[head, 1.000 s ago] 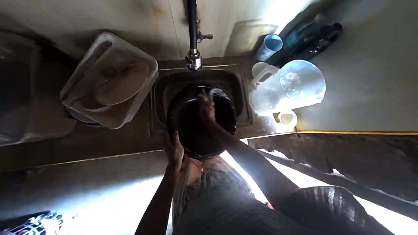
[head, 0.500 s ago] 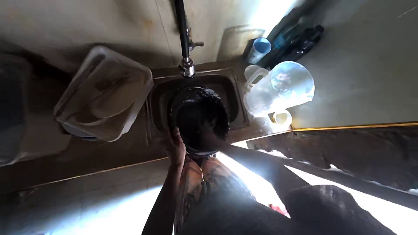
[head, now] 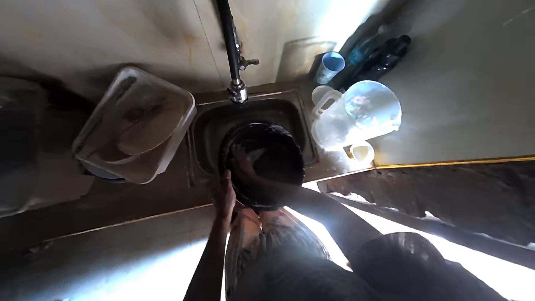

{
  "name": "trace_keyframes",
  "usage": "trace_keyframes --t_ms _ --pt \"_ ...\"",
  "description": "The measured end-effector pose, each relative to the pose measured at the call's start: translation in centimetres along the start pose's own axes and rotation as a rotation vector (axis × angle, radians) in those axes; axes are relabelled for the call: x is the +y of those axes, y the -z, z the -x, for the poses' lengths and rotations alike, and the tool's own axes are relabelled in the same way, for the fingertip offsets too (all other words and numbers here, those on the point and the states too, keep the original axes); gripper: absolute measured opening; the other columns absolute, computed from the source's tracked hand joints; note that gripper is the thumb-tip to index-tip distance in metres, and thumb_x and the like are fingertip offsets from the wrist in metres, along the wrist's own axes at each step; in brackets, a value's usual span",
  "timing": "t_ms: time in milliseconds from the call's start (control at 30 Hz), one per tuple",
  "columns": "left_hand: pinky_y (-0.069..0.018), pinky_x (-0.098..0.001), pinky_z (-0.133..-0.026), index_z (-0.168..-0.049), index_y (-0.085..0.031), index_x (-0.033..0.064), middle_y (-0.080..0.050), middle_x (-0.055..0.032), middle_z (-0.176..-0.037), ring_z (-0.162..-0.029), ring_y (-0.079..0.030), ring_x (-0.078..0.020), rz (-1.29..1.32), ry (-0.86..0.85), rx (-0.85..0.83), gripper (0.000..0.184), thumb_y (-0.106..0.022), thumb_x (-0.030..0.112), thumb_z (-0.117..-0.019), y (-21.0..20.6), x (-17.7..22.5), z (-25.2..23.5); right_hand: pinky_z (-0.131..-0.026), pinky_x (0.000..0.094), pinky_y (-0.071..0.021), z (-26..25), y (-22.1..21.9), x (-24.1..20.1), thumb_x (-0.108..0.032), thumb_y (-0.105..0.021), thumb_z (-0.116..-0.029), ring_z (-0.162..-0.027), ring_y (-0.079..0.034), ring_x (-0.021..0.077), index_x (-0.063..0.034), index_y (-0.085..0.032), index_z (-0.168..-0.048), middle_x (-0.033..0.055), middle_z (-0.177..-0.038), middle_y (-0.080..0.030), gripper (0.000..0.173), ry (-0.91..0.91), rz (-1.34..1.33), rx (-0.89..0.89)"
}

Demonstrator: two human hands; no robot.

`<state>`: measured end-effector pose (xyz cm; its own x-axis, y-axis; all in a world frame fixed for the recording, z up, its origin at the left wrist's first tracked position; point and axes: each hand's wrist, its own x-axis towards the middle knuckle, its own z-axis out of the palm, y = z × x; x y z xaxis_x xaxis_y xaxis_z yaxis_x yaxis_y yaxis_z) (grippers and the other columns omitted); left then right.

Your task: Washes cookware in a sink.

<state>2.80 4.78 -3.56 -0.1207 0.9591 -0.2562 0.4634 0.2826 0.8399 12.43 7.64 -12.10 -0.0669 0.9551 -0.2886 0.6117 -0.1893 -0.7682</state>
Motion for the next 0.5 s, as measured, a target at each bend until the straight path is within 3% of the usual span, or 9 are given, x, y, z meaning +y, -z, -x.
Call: trace_keyframes --t_ms 67,133,200,233,300,333,400,433,500 --pt "-0.0404 -0.0497 -0.113 -0.144 -0.050 -0.0061 -0.058 -0.0272 -0.138 -0.131 -0.056 -0.0342 -0.032 -0.025 0.079 0.045 -0.048 0.020 -0.1083 1.7 -0.9 -0.7 -0.125 0.0493 -0.0268 4.2 2.4 -2.7 -0.019 -0.039 -0.1117 -0.151 -0.036 0.0328 -0.0006 -0.036 -0.157 0.0216 -0.161 -0.038 0.049 0.048 -0.216 -0.378" --pt "-0.0387 -0.0520 -0.113 -0.139 -0.054 -0.0082 -0.056 -0.0296 -0.139 -0.132 -0.053 -0.0379 -0.063 -0.043 0.145 0.043 -0.049 0.021 -0.1079 3.2 -1.7 -1.4 -0.125 0.0533 -0.0245 5.6 5.7 1.1 -0.017 -0.040 -0.1109 -0.152 -0.034 0.0337 -0.0045 -0.036 -0.159 0.0175 -0.164 -0.037 0.050 0.182 0.086 -0.725" --pt "-0.0380 -0.0502 -0.114 -0.142 -0.052 -0.0099 -0.055 -0.0310 -0.140 -0.134 -0.052 -0.0391 -0.077 -0.051 0.127 0.045 -0.050 0.019 -0.1074 3.5 -1.6 -0.4 -0.125 0.0603 -0.0170 5.2 9.3 6.9 -0.019 -0.059 -0.1028 -0.152 -0.033 0.0367 -0.0048 -0.047 -0.153 0.0176 -0.161 -0.041 0.053 0.209 0.503 -0.710" --pt "-0.0402 -0.0481 -0.113 -0.143 -0.050 -0.0100 -0.057 -0.0306 -0.138 -0.131 -0.055 -0.0376 -0.072 -0.037 0.113 0.045 -0.050 0.019 -0.1078 3.0 -1.2 0.2 -0.126 0.0615 -0.0088 4.2 11.2 8.8 -0.019 -0.065 -0.0985 -0.155 -0.025 0.0381 -0.0045 -0.044 -0.155 0.0186 -0.164 -0.035 0.062 0.205 0.689 -0.650" --pt "-0.0422 -0.0494 -0.110 -0.144 -0.049 -0.0093 -0.060 -0.0308 -0.133 -0.127 -0.058 -0.0380 -0.045 -0.017 0.142 0.045 -0.051 0.018 -0.1073 1.3 -0.6 0.9 -0.125 0.0650 -0.0037 2.0 12.3 10.4 -0.015 -0.076 -0.0882 -0.158 -0.014 0.0401 -0.0029 -0.040 -0.156 0.0216 -0.167 -0.027 0.078 0.138 0.876 -0.456" --pt "-0.0422 -0.0514 -0.109 -0.144 -0.050 -0.0082 -0.060 -0.0307 -0.133 -0.126 -0.058 -0.0389 -0.044 -0.024 0.164 0.045 -0.052 0.018 -0.1070 0.7 -0.3 0.8 -0.123 0.0688 -0.0025 1.3 11.0 10.9 -0.014 -0.076 -0.0892 -0.158 -0.010 0.0421 -0.0019 -0.035 -0.158 0.0237 -0.168 -0.021 0.081 0.082 0.863 -0.355" --pt "-0.0403 -0.0557 -0.109 -0.145 -0.049 -0.0066 -0.059 -0.0304 -0.135 -0.129 -0.055 -0.0413 -0.050 -0.025 0.168 0.047 -0.051 0.020 -0.1074 0.2 0.6 0.8 -0.125 0.0675 -0.0032 1.3 5.6 11.6 -0.019 -0.054 -0.1053 -0.157 -0.007 0.0460 -0.0038 -0.023 -0.163 0.0277 -0.169 -0.013 0.067 -0.029 0.626 -0.188" --pt "-0.0402 -0.0567 -0.109 -0.145 -0.050 -0.0066 -0.059 -0.0306 -0.135 -0.129 -0.056 -0.0416 -0.052 -0.027 0.174 0.046 -0.050 0.020 -0.1074 0.2 0.9 0.7 -0.125 0.0652 -0.0068 1.8 2.8 10.4 -0.023 -0.049 -0.1077 -0.157 -0.010 0.0470 -0.0040 -0.024 -0.163 0.0280 -0.169 -0.014 0.063 -0.061 0.430 -0.154" --pt "-0.0422 -0.0536 -0.108 -0.148 -0.047 -0.0051 -0.061 -0.0292 -0.133 -0.126 -0.058 -0.0388 -0.043 -0.023 0.181 0.048 -0.049 0.022 -0.1082 0.7 1.1 0.3 -0.125 0.0590 -0.0186 2.6 0.7 5.0 -0.020 -0.051 -0.1073 -0.153 -0.025 0.0455 0.0018 -0.041 -0.155 0.0282 -0.163 -0.032 0.053 -0.015 0.132 -0.270"
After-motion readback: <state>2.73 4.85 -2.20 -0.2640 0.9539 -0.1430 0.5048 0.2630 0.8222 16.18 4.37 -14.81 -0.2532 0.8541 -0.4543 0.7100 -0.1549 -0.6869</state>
